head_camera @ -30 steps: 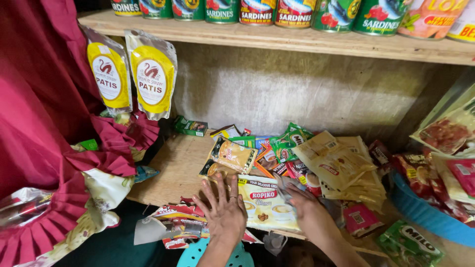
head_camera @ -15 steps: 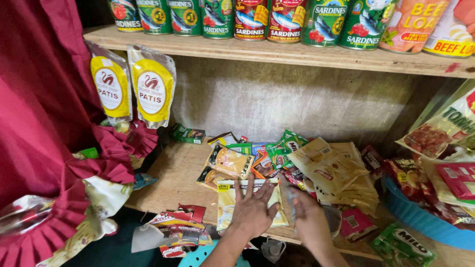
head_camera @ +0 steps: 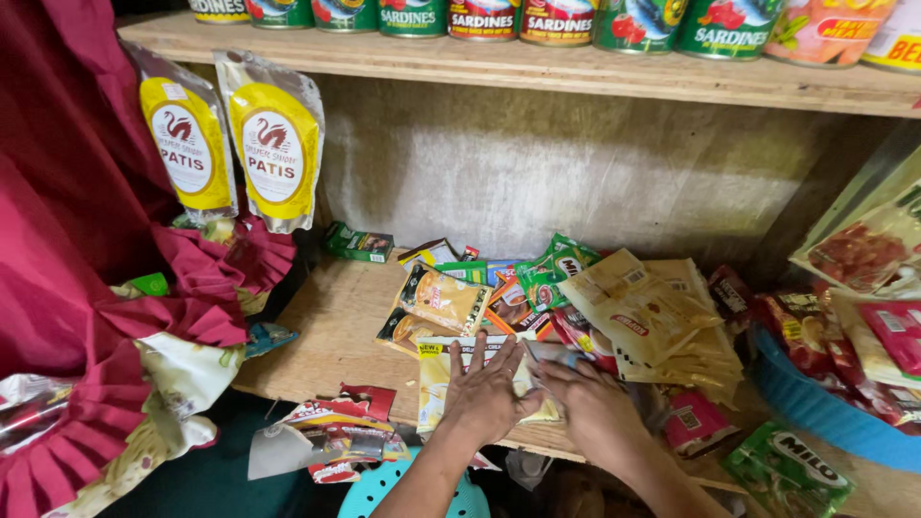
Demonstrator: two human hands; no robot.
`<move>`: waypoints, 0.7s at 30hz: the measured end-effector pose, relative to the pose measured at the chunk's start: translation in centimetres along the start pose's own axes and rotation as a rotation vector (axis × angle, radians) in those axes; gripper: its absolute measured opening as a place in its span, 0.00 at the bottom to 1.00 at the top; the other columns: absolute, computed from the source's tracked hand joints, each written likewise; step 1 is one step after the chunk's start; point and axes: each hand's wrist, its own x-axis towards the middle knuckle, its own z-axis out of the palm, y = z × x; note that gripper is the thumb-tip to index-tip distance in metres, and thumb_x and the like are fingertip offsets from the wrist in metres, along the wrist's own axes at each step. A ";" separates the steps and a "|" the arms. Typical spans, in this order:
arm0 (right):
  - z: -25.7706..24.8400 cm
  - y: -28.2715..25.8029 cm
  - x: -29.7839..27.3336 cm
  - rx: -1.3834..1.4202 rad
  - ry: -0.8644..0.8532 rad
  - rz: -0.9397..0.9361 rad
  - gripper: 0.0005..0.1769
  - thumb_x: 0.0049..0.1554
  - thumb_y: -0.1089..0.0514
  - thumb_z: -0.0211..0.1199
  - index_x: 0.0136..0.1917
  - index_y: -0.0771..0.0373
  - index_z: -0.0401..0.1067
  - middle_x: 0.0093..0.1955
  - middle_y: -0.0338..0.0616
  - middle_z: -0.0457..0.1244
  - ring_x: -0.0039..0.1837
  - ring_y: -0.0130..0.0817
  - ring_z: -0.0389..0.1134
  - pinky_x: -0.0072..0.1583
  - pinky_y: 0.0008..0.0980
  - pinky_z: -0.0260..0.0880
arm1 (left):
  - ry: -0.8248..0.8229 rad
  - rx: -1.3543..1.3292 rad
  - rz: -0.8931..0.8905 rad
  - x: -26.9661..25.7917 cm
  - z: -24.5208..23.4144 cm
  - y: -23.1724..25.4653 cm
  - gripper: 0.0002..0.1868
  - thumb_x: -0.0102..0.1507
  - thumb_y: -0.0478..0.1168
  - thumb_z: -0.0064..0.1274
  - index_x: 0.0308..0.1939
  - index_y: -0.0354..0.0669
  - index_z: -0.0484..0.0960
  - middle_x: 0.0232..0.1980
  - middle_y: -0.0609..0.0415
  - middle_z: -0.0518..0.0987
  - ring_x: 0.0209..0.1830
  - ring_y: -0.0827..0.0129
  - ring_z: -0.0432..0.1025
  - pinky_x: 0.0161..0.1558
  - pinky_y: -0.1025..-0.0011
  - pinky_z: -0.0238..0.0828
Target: The person wipes a wooden shelf with a cloth, then picks up and places various canned goods and packaged items to arrange them neatly. The person handles cans of sardines, beef loaf, condensed milk, and packets of coffee and sauces, stacking and aligning them on the shelf.
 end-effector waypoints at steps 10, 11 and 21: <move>0.1 -0.3 2.2 -0.008 0.013 0.019 0.43 0.46 0.62 0.66 0.75 0.56 0.62 0.80 0.35 0.54 0.71 0.48 0.58 0.67 0.45 0.60 | -0.085 -0.014 0.037 1.1 0.6 -0.9 0.57 0.58 0.79 0.36 0.81 0.49 0.45 0.85 0.63 0.39 0.85 0.52 0.25 0.77 0.43 0.12; 0.2 -0.1 1.9 -0.015 0.000 0.031 0.42 0.47 0.62 0.66 0.75 0.56 0.63 0.81 0.34 0.54 0.70 0.47 0.58 0.67 0.44 0.60 | -0.076 -0.021 0.035 1.1 0.7 -0.9 0.57 0.58 0.79 0.36 0.81 0.49 0.45 0.86 0.63 0.40 0.85 0.53 0.25 0.77 0.43 0.12; 1.4 2.6 -2.9 0.292 0.228 0.023 0.42 0.45 0.74 0.53 0.72 0.57 0.68 0.75 0.37 0.60 0.68 0.44 0.64 0.68 0.37 0.64 | -0.082 -0.023 0.050 1.4 1.0 -1.1 0.60 0.57 0.81 0.35 0.81 0.50 0.41 0.86 0.61 0.37 0.85 0.50 0.23 0.76 0.41 0.12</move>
